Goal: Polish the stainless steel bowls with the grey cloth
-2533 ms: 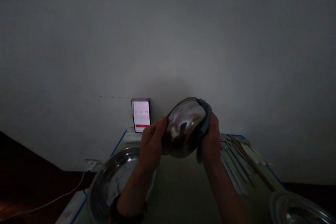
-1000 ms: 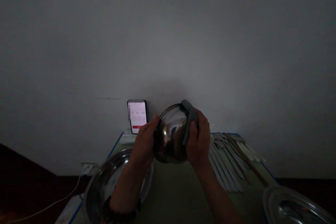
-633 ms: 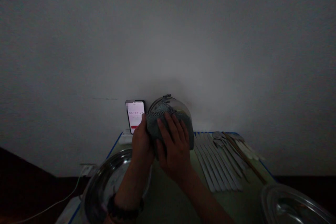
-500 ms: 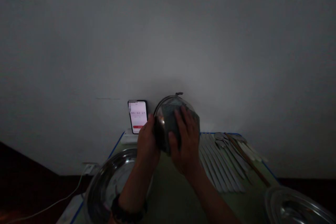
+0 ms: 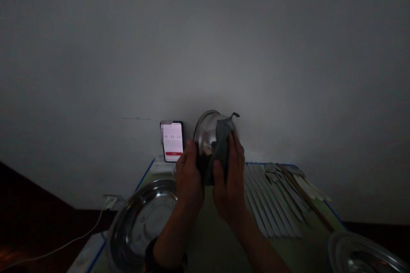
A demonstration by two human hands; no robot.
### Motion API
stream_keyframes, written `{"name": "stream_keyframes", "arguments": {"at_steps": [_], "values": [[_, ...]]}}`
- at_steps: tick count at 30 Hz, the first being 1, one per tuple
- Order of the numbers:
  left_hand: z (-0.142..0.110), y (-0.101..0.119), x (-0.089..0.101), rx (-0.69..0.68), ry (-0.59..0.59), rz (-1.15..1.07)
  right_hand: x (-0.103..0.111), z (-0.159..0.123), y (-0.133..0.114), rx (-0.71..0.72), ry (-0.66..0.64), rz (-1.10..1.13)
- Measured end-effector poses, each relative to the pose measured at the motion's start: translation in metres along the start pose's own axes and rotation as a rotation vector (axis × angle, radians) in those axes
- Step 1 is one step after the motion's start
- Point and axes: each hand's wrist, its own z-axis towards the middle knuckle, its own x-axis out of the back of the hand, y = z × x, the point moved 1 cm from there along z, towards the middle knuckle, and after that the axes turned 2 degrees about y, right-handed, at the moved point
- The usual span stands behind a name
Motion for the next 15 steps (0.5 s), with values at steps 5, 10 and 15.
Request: {"name": "stream_keyframes", "arguments": {"at_steps": [5, 10, 15], "values": [[-0.007, -0.009, 0.003, 0.057, -0.172, -0.008, 0.016, 0.019, 0.039, -0.194, 0.107, 0.128], [-0.006, -0.01, 0.001, 0.105, -0.16, -0.114, 0.013, 0.02, 0.056, -0.343, 0.119, 0.159], [0.008, 0.001, -0.003, 0.146, -0.027, -0.365, 0.0, 0.002, 0.02, -0.199, 0.001, 0.103]]}}
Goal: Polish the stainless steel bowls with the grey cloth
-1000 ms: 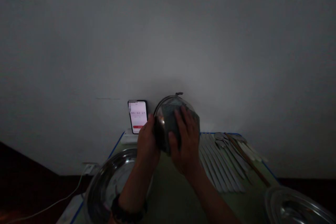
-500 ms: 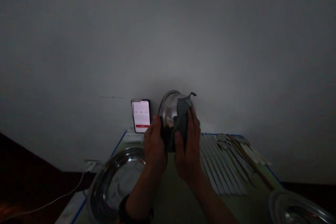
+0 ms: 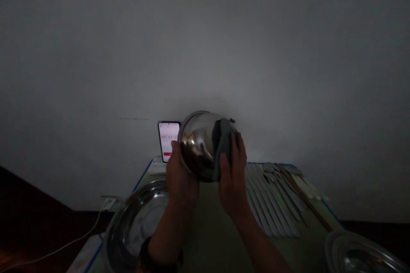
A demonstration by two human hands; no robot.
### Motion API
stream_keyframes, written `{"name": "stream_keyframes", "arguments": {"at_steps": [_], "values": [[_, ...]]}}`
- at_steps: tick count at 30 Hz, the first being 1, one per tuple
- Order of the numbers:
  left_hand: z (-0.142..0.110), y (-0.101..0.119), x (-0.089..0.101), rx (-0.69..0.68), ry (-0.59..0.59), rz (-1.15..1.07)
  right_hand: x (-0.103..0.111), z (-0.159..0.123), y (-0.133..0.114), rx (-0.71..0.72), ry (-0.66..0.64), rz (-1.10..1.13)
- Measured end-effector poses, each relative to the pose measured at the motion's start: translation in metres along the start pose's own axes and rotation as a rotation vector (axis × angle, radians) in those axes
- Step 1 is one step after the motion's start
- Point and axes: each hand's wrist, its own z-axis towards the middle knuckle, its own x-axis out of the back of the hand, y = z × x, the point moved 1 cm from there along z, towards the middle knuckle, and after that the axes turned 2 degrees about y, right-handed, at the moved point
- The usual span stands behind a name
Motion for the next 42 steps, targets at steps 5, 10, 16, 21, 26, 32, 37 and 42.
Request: {"name": "stream_keyframes", "arguments": {"at_steps": [5, 10, 16, 21, 26, 32, 37, 42], "values": [[0.006, 0.015, -0.004, 0.038, -0.017, -0.144, -0.008, -0.008, -0.016, -0.015, -0.001, 0.06], [0.006, 0.016, -0.003, 0.104, -0.008, -0.064, 0.006, 0.012, 0.0, -0.193, 0.126, 0.229], [0.009, 0.022, 0.009, 0.148, -0.067, 0.276, 0.025, 0.031, 0.014, -0.349, 0.13, 0.214], [0.011, 0.021, 0.021, 0.185, -0.239, 0.621, 0.028, 0.027, 0.011, -0.178, 0.048, 0.103], [0.006, 0.016, 0.02, 0.09, -0.434, 0.892, 0.027, 0.022, -0.013, 0.113, -0.18, -0.132], [0.006, 0.019, 0.021, 0.073, -0.491, 0.853, 0.031, 0.028, -0.025, 0.145, -0.185, -0.087], [0.005, 0.025, 0.02, 0.115, -0.338, 0.652, 0.033, 0.033, -0.009, -0.128, 0.051, 0.131], [0.009, 0.024, 0.012, 0.074, -0.109, 0.219, 0.021, 0.03, 0.009, -0.356, 0.201, 0.272]]}}
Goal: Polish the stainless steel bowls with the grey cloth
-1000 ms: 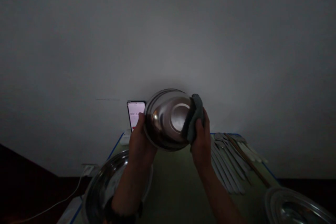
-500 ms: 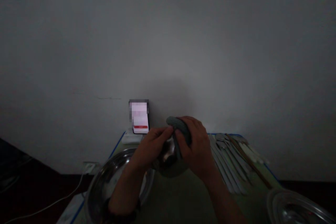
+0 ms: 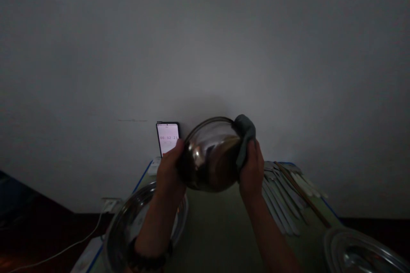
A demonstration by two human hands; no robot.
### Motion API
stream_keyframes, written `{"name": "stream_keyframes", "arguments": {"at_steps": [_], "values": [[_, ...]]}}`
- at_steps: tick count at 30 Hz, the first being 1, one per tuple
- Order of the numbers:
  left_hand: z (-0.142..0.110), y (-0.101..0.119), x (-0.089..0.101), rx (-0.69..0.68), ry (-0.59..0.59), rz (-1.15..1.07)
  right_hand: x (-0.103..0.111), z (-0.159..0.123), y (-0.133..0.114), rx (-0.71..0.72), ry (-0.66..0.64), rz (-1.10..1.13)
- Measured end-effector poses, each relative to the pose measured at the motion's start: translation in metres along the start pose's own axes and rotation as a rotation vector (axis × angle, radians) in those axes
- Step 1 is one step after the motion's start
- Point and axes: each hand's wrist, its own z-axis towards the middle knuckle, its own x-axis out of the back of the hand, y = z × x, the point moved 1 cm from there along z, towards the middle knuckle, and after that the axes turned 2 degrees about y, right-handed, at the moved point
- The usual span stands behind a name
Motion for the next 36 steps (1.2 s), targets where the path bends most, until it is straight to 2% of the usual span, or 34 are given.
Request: {"name": "stream_keyframes", "arguments": {"at_steps": [3, 6, 9, 11, 14, 17, 23, 30, 36], "values": [[0.006, -0.004, -0.004, 0.052, 0.079, -0.256, -0.01, -0.011, 0.008, 0.013, 0.021, 0.019], [0.01, -0.007, -0.005, 0.078, 0.071, -0.383, -0.019, -0.025, 0.012, 0.197, -0.034, -0.016], [0.009, -0.006, -0.005, 0.055, -0.014, -0.47, -0.022, -0.034, 0.011, 0.456, -0.079, -0.183], [0.006, -0.005, -0.006, 0.061, -0.093, -0.494, -0.022, -0.037, 0.009, 0.577, -0.098, -0.312], [0.002, -0.004, -0.009, 0.078, -0.211, -0.476, -0.022, -0.039, 0.003, 0.676, -0.091, -0.445], [-0.002, -0.007, -0.011, 0.097, -0.258, -0.426, -0.022, -0.042, -0.004, 0.759, -0.075, -0.553], [-0.01, -0.026, -0.014, 0.141, -0.31, -0.263, -0.019, -0.036, -0.014, 0.829, -0.091, -0.595], [-0.008, -0.038, -0.012, 0.041, -0.26, -0.104, -0.012, -0.025, -0.015, 0.82, -0.161, -0.52], [0.004, -0.037, -0.004, -0.064, -0.22, 0.147, -0.011, -0.019, -0.014, 0.762, -0.316, -0.542]]}}
